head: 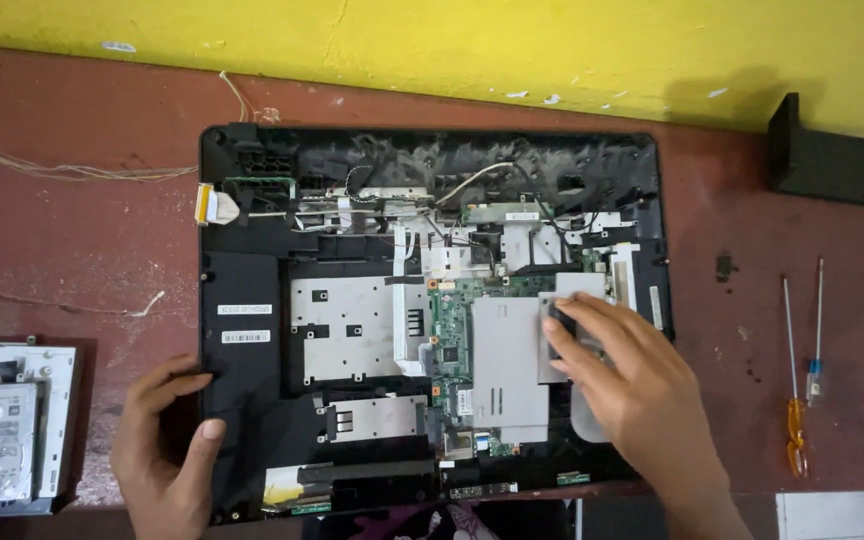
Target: Disassembling and reassembling internal components of an electronic device, including RAM installation and securing parts with a screwdriver.
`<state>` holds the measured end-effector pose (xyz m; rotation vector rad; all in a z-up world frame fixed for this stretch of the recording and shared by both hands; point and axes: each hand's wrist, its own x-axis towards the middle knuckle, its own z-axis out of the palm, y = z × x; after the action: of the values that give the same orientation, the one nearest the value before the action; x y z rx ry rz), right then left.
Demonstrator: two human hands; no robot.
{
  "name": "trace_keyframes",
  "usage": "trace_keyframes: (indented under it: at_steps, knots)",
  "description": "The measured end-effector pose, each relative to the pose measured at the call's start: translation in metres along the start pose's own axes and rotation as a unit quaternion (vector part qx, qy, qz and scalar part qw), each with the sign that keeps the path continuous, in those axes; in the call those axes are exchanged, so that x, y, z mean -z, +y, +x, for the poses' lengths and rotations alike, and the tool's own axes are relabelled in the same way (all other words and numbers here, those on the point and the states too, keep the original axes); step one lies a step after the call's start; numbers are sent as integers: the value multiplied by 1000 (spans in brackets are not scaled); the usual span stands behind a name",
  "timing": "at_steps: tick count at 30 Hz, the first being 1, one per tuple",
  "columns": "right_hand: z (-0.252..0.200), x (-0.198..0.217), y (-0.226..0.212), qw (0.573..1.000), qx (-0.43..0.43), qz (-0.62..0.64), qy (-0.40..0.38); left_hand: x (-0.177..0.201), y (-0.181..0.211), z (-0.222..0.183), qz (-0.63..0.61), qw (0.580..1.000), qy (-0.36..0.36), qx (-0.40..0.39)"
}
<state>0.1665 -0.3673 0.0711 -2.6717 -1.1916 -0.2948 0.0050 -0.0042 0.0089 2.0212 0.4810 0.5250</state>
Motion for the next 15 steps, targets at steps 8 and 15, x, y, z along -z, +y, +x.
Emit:
trace_keyframes:
  at_steps: [8,15]
  knots:
    - [-1,18,7,998,-9,-46,34,2,0,1,22,1000,-7,-12]
    - [4,6,-5,998,36,6,46,9,10,-4,150,981,18,-124]
